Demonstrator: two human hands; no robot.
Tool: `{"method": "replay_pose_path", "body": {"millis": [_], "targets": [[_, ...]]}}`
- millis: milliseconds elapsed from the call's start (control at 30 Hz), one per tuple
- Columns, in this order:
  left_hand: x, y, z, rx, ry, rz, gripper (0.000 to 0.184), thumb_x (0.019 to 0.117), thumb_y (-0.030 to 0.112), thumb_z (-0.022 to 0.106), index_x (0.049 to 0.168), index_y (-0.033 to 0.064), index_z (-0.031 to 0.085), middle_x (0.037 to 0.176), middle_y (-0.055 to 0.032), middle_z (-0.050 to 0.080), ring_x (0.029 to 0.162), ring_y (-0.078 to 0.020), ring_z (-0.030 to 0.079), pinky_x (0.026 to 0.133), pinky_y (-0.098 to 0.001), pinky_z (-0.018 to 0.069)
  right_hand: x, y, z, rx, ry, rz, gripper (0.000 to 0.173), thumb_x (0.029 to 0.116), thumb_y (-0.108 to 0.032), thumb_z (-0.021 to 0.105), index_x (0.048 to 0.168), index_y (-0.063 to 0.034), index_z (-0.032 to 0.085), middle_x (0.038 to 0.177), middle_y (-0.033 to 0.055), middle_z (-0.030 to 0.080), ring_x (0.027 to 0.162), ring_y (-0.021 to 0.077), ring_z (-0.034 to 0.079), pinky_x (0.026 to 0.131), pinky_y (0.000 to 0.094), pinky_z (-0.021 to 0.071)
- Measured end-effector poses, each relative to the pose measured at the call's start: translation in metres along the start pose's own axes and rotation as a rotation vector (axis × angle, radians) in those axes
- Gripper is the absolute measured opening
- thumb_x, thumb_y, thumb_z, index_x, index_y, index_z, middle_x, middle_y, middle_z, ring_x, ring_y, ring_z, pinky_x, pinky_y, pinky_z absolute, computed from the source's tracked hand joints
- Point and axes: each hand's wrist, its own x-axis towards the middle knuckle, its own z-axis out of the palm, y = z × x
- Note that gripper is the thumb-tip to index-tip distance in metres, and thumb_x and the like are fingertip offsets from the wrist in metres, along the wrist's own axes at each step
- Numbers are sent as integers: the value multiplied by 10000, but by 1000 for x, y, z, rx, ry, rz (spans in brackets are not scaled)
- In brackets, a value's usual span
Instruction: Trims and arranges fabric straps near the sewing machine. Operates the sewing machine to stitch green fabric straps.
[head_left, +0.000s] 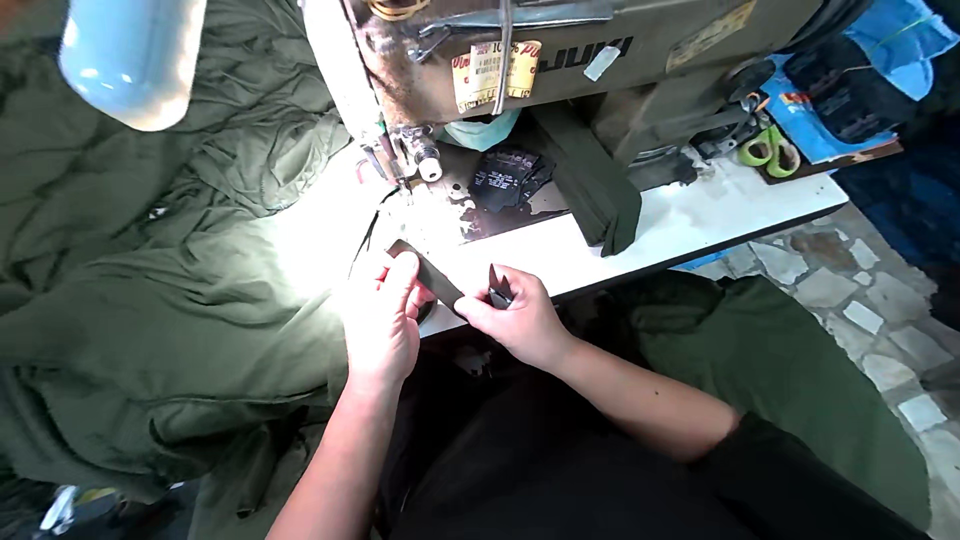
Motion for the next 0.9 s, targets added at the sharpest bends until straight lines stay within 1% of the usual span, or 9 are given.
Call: {"method": "replay_pose_path", "body": {"millis": [167, 300, 400, 467, 533, 633, 733, 800, 900], "targets": [[15, 2, -25, 125, -108, -114, 199, 980, 27, 517, 898, 145, 653, 718, 39, 684, 595, -45, 648, 601, -207, 578, 3, -2, -2, 35, -114, 309, 136, 877, 35, 684, 997, -20, 653, 678, -22, 590, 516, 9, 529, 497, 153, 477], [42, 22, -49, 448, -311, -147, 202, 932, 10, 569, 840, 171, 648, 669, 95, 670, 571, -13, 636, 578, -177, 563, 23, 2, -5, -130, -384, 301, 102, 954, -50, 626, 862, -19, 657, 606, -39, 531, 505, -19, 474, 498, 151, 415], [77, 23, -59, 745, -374, -50, 118, 931, 53, 586, 888, 126, 667, 756, 108, 683, 699, 27, 650, 691, -165, 565, 50, 3, 3, -397, -456, 146, 124, 972, -62, 624, 875, 2, 668, 722, 62, 576, 642, 116, 540, 599, 295, 464], [97, 23, -71, 1138, -521, 67, 136, 971, 108, 617, 935, 8, 703, 831, -28, 678, 795, -100, 645, 771, -325, 545, 62, 4, 9, -544, -524, 183, 165, 1010, -104, 606, 896, -1, 665, 787, 109, 604, 730, 201, 589, 668, 388, 493], [100, 21, -77, 1384, -648, 220, 215, 966, 135, 604, 856, -23, 700, 789, -142, 675, 766, -289, 668, 708, -539, 524, 65, 7, 9, -617, -592, 241, 202, 1043, -134, 565, 990, 12, 694, 858, 138, 644, 816, 240, 635, 745, 433, 531], [82, 13, -65, 1372, -615, 383, 220, 993, 143, 551, 939, -12, 697, 844, -125, 665, 776, -259, 661, 706, -486, 541, 61, 6, -1, -563, -608, 311, 224, 1056, -143, 522, 1012, 10, 679, 827, 108, 617, 768, 176, 584, 713, 359, 491], [83, -20, -62, 1325, -639, 540, 244, 984, 140, 515, 966, -28, 691, 1143, -193, 690, 1094, -330, 663, 949, -514, 515, 61, 10, -7, -473, -584, 338, 197, 1039, -130, 557, 960, 15, 666, 754, 61, 566, 654, 93, 518, 619, 266, 452], [87, -37, -64, 1398, -681, 528, 274, 1010, 138, 504, 1038, -54, 698, 1411, -250, 584, 1341, -418, 541, 1108, -581, 415, 63, 9, -5, -481, -576, 365, 212, 1045, -149, 565, 941, 9, 661, 753, 62, 565, 672, 102, 521, 635, 276, 450], [91, -43, -59, 1469, -675, 589, 302, 980, 154, 470, 988, -38, 702, 1417, -238, 576, 1348, -410, 528, 1095, -586, 422, 66, 7, 0, -534, -572, 383, 252, 1059, -171, 533, 965, 15, 673, 803, 98, 605, 762, 156, 571, 714, 333, 478]]}}
